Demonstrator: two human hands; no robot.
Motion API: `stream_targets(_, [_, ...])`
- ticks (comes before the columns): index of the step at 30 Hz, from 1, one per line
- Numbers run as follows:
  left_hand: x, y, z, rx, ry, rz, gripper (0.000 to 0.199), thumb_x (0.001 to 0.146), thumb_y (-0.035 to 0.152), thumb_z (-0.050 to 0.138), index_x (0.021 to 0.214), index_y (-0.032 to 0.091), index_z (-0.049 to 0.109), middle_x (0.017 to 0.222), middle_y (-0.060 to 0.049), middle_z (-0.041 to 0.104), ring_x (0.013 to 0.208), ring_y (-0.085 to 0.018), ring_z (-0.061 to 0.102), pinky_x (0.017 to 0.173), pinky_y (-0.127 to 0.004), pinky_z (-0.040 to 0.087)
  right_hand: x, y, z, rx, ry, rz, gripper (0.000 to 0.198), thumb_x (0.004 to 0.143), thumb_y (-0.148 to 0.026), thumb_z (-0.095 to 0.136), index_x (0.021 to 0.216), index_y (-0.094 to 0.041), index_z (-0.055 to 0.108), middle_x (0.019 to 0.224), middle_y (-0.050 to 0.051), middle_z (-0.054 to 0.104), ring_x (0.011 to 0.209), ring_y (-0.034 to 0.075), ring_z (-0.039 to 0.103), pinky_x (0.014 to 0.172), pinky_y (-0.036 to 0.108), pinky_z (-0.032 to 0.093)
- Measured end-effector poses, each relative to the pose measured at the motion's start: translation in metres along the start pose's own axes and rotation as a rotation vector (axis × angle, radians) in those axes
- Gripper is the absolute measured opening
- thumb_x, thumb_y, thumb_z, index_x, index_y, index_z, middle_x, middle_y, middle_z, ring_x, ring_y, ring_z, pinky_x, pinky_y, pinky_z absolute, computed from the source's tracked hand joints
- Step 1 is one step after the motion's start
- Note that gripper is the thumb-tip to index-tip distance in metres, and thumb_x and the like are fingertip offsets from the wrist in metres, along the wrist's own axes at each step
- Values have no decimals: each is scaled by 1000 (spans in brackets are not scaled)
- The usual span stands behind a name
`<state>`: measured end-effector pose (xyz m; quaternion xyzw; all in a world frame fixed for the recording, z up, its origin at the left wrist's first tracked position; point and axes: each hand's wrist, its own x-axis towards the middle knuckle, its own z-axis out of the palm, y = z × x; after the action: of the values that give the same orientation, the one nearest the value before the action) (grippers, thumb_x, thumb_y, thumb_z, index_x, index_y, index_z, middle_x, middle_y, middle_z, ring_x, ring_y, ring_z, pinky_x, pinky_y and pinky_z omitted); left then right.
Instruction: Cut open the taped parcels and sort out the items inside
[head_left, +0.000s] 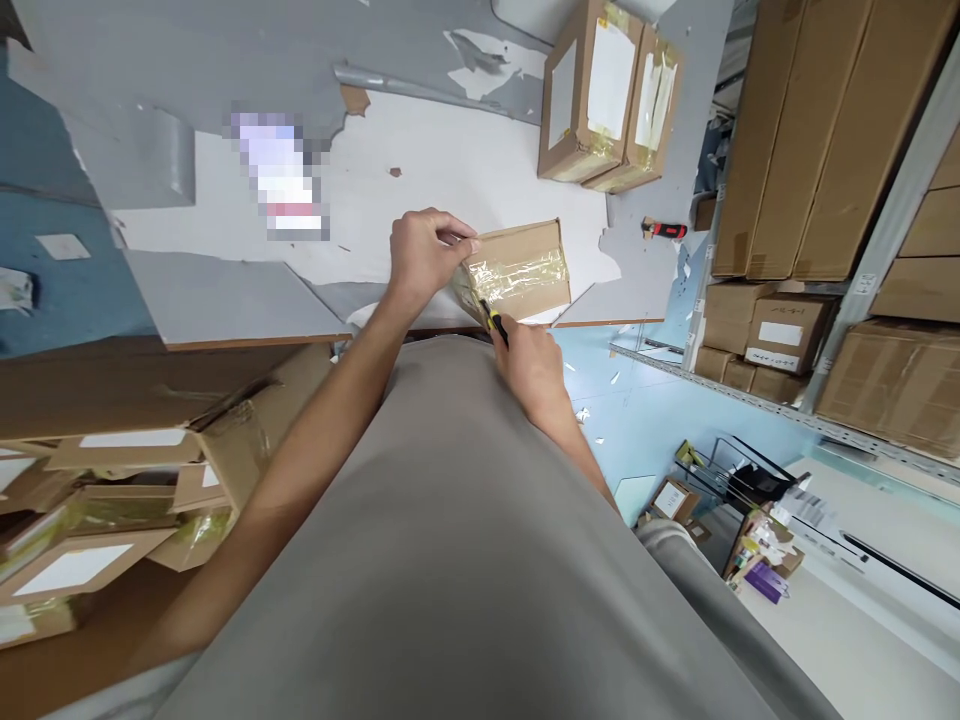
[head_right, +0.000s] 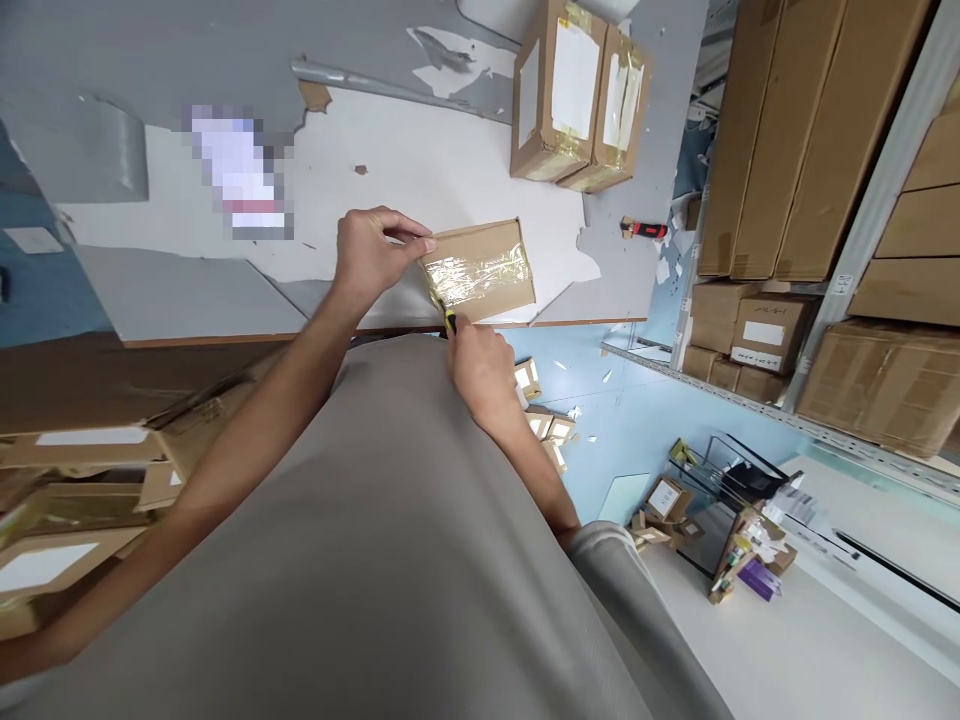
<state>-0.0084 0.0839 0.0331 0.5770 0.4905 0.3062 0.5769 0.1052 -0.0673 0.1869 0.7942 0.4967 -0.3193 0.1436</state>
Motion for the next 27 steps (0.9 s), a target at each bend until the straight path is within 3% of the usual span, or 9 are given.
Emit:
stream_targets(5, [1,1,-1,16,-7,15,12,85,28,88,95,23,86,101,-4,85,97,-25,80,104,-44,69,-9,10,5,-27,-24,-14,37,120,-41,52,141,-28,80,110,18,87,99,39,81,88,49,63])
stream_targets(9, [0,4,-2,7,-10,-9,15,85,27,89,99,23,84,103,-4,85,105,-28,80,106,-44,68,-14,16,-3,17,1,-44,39,120,-46,51,142,-31,80,109,16,88,101,41,82,92,48,61])
stream_targets(14, [-17,6,-11,-27,-19,-34,40,88,33,92,125,22,81,130,-9,81,125,-30,77,109,-45,70,6,49,-14,233,261,-128,53,124,-55,37,158,-29,69,128,16,85,118,40,81,100,46,62])
stream_targets(17, [-33,8,-16,-36,-93,-35,70,79,33,100,144,25,76,150,-10,73,144,-36,69,116,-49,69,38,84,-9,292,432,-42,63,124,-59,31,166,-23,62,137,21,78,126,40,78,104,48,63])
stream_targets(19, [-41,11,-15,-16,-125,-39,81,74,33,105,149,26,74,155,-11,69,150,-38,65,122,-53,66,58,105,-2,290,478,23,64,124,-59,33,167,-21,61,136,23,75,126,40,77,105,50,64])
stream_targets(23, [-47,15,-9,3,-92,-66,85,74,30,106,153,25,73,155,-13,66,154,-40,63,131,-56,59,80,125,10,295,441,26,62,122,-56,36,168,-24,63,140,22,70,127,40,76,106,51,64])
stream_targets(27, [-46,19,-12,-24,-118,-84,81,79,30,102,155,25,72,156,-12,65,156,-39,63,133,-57,58,83,124,12,309,358,12,63,123,-50,31,175,-23,57,145,24,67,134,42,74,109,53,63])
